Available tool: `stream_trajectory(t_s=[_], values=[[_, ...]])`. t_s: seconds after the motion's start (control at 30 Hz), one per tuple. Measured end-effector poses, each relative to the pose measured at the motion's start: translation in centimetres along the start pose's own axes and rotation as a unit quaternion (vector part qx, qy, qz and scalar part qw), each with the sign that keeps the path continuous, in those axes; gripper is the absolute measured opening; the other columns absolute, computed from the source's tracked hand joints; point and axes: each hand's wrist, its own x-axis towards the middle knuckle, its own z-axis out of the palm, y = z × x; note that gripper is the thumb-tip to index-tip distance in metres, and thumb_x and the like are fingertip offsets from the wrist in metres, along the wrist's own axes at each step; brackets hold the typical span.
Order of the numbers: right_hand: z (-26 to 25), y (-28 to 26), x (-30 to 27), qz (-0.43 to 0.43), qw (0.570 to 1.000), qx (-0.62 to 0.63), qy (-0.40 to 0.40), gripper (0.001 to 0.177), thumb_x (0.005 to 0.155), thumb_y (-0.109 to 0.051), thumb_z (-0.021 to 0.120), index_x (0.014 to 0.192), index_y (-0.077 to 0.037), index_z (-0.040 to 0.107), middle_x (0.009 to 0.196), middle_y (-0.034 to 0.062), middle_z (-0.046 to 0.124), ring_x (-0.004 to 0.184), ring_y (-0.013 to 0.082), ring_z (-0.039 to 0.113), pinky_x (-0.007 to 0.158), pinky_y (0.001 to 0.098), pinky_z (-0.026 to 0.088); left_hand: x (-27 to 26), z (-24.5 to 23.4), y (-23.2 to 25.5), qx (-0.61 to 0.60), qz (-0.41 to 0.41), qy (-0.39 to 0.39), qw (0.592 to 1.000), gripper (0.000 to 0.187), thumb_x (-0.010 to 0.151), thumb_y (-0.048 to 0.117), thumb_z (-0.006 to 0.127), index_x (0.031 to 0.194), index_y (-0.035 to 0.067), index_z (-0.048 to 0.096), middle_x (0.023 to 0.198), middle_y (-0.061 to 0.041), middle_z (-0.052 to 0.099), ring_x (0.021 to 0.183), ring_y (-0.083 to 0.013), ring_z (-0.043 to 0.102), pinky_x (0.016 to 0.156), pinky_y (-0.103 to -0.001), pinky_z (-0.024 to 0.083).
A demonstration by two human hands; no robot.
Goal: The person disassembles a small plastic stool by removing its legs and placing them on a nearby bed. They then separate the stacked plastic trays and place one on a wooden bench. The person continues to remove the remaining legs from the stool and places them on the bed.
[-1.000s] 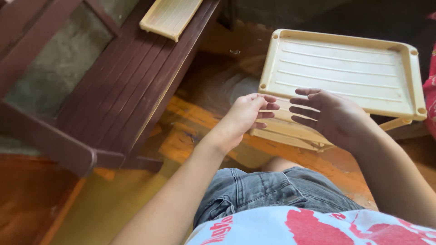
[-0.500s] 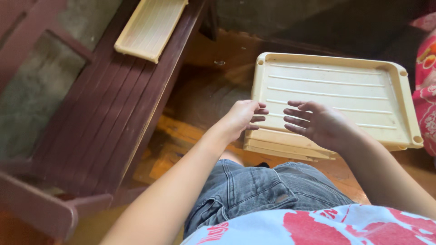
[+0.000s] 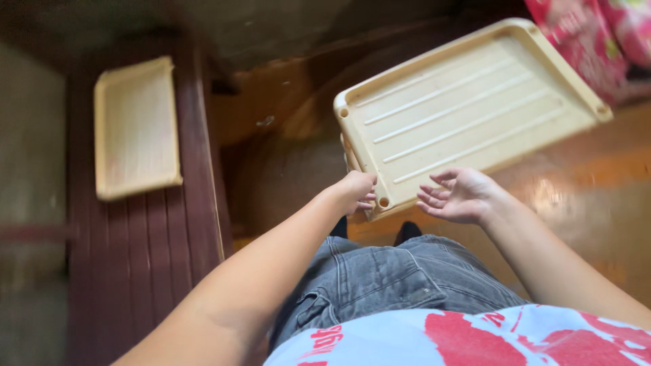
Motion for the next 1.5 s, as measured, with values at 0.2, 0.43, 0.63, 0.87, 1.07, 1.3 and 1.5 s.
stream_trajectory(t_s=[0.2,0.43,0.63,0.87,1.07,1.3,1.5], values=[[-0.9,5.9,5.0,0.031,0.988,0.131,0.075,0.049,0.103,-0.009,0.040,0.150,-0.009,0.028,0.143,0.0239,0.046,0.137,0.0330,0.050,0.116,0.0521,0.042,2.4,-0.2,-1.2,0.084,-0.078,-0.059,0.992,0.045,0.097,0.027,0.055,0.134,0.002,0.050,0.127,-0.014,0.054,0.115,-0.0264,0.060,0.099,-0.050,0.056],[-0.9,10.0,11.1,0.089,0.954,0.285,0.019,0.052,0.109,-0.021,0.029,0.148,0.013,0.032,0.148,0.0351,0.043,0.137,0.0416,0.048,0.115,0.0510,0.040,3.9,-0.9,-3.3,0.004,-0.119,-0.172,0.978,0.038,0.094,0.024,0.053,0.129,0.008,0.056,0.135,-0.011,0.062,0.127,-0.0244,0.056,0.103,-0.048,0.046],[0.0,11.2,12.5,0.042,0.975,0.219,0.009,0.041,0.107,-0.010,0.032,0.142,0.002,0.050,0.132,0.0204,0.063,0.129,0.0343,0.058,0.114,0.0494,0.046,4.1,-0.9,-4.1,-0.039,-0.131,-0.190,0.972,0.036,0.095,0.025,0.055,0.128,0.011,0.057,0.137,-0.007,0.059,0.130,-0.0206,0.054,0.108,-0.048,0.045],[-0.5,12.1,12.0,-0.003,0.984,0.178,0.002,0.050,0.105,-0.003,0.025,0.140,-0.024,0.054,0.130,0.0179,0.062,0.127,0.0314,0.059,0.114,0.0474,0.047,5.2,-1.2,-5.2,-0.110,-0.104,-0.188,0.970,0.040,0.098,0.023,0.056,0.135,0.007,0.055,0.140,-0.009,0.058,0.131,-0.0237,0.054,0.104,-0.045,0.050],[-2.6,13.1,18.6,0.019,0.953,0.286,-0.095,0.031,0.110,-0.023,0.040,0.134,-0.009,0.054,0.123,0.0232,0.063,0.110,0.0336,0.060,0.099,0.0460,0.054,8.6,0.6,-6.3,-0.133,-0.090,-0.107,0.981,0.048,0.097,0.022,0.068,0.135,-0.002,0.052,0.142,-0.025,0.054,0.123,-0.0341,0.059,0.098,-0.043,0.056],[-4.5,14.4,28.4,-0.010,0.964,0.264,-0.016,0.023,0.109,-0.019,0.040,0.115,-0.012,0.061,0.110,0.0128,0.065,0.086,0.0232,0.060,0.072,0.0367,0.052,9.6,1.0,-8.1,-0.117,-0.082,-0.152,0.978,0.039,0.096,0.028,0.071,0.119,-0.003,0.063,0.115,-0.020,0.063,0.098,-0.0299,0.061,0.082,-0.040,0.056],[-6.2,14.3,31.3,0.030,0.975,0.187,-0.117,0.020,0.105,-0.022,0.050,0.110,-0.005,0.060,0.095,0.0143,0.060,0.077,0.0233,0.059,0.063,0.0373,0.050,4.0,0.4,-5.4,-0.129,-0.123,-0.102,0.979,0.032,0.088,0.027,0.077,0.113,0.009,0.066,0.104,-0.006,0.063,0.096,-0.0211,0.060,0.072,-0.038,0.050]])
